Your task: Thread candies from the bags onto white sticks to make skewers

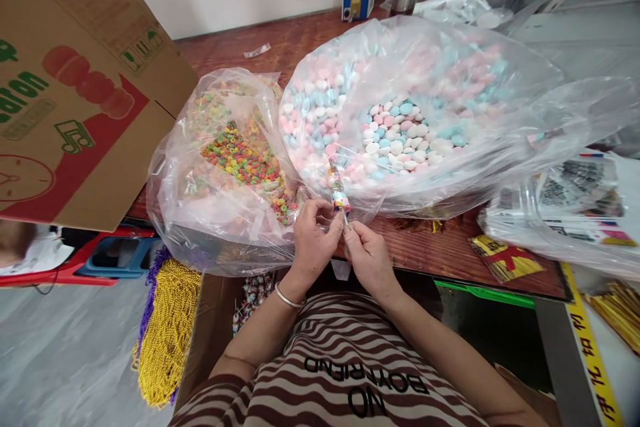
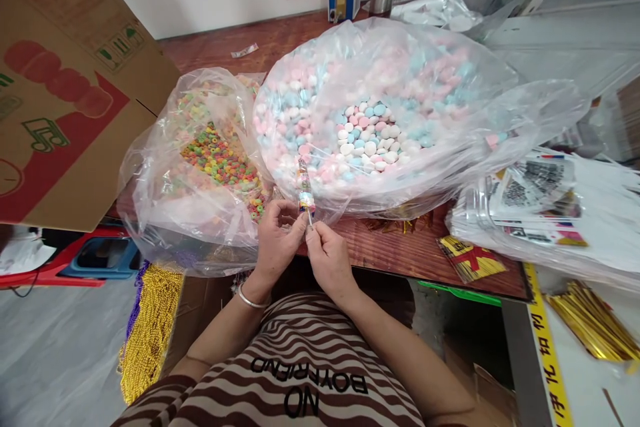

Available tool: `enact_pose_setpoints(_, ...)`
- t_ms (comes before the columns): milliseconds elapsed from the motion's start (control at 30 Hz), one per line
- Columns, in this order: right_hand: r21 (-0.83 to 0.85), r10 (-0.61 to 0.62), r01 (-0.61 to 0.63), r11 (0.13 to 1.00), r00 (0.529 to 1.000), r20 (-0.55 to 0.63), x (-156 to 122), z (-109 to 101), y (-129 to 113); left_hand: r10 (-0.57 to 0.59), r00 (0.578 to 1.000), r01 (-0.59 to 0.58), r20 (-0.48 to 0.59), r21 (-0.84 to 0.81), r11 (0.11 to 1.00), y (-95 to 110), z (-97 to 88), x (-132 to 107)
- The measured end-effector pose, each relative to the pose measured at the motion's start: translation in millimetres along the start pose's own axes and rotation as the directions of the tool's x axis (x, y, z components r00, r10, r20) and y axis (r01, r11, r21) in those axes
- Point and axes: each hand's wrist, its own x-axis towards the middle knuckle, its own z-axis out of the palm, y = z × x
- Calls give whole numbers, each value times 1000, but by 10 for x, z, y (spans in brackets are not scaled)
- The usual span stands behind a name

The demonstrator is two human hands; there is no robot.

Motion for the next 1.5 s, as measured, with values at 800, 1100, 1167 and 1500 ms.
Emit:
enact_pose_setpoints(800, 73, -27, 14, 997, 983, 180, -39, -61, 51, -250, 939, 339, 237, -505, 794, 16, -196, 179)
enact_pose_setpoints(1100, -79, -112, 124, 989, 984, 139, -65, -59, -120, -456, 846, 447, 277, -834, 323, 185, -15, 278)
enact_pose_setpoints(1167, -155, -241, 238, 959, 971, 1, -64, -50, -158, -471, 851, 423, 232, -835, 351, 201, 0, 269)
enact_pose_setpoints(1500, 133, -123, 124, 983, 992, -16, 34, 16, -125, -305, 945, 276, 120, -792, 545, 257, 64, 98)
